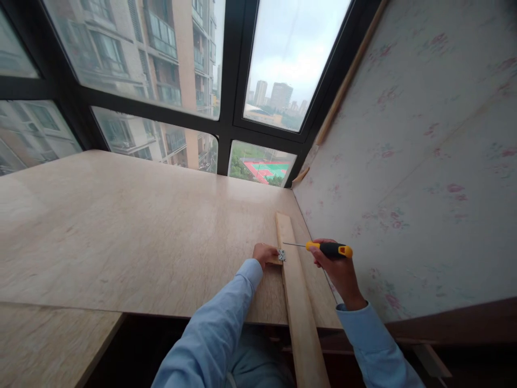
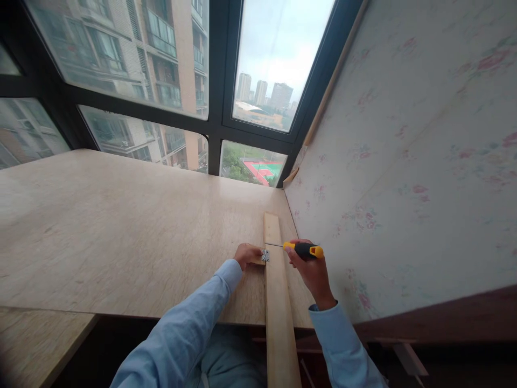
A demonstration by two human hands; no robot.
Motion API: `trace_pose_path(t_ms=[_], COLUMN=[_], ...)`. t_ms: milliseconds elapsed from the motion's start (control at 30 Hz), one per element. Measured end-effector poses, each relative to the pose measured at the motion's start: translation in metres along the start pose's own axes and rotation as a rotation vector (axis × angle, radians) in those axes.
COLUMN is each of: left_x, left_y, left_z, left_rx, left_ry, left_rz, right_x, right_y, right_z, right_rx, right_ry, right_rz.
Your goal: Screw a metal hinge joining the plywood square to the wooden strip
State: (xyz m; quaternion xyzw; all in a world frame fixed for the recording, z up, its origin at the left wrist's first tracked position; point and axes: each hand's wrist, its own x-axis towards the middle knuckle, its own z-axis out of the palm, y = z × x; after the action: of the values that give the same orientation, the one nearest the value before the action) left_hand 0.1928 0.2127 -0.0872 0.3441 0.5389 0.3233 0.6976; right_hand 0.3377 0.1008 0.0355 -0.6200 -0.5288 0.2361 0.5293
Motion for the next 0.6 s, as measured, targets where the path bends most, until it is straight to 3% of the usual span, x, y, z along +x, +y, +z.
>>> trace_pose_path(t_ms=[267, 433, 600], left_x=[0.003, 0.004, 0.005], left_y=[-0.003, -0.004, -0.004], left_z=[0.001, 0.000, 0.000], left_rx=[0.002, 0.022, 0.043], left_ry=[0.000, 0.010, 0.014], left_rz=[0.016, 0.027, 0.041], right_x=[0.006, 0.011, 0.017], right_y=[-0.003, -0.001, 0.000], right_z=[-0.002, 0.002, 0.008], right_rx=[-0.121, -0.094, -0.142], right_ry=[0.053, -0.005, 0.042], right_rz=[-0.063, -0.037, -0.026])
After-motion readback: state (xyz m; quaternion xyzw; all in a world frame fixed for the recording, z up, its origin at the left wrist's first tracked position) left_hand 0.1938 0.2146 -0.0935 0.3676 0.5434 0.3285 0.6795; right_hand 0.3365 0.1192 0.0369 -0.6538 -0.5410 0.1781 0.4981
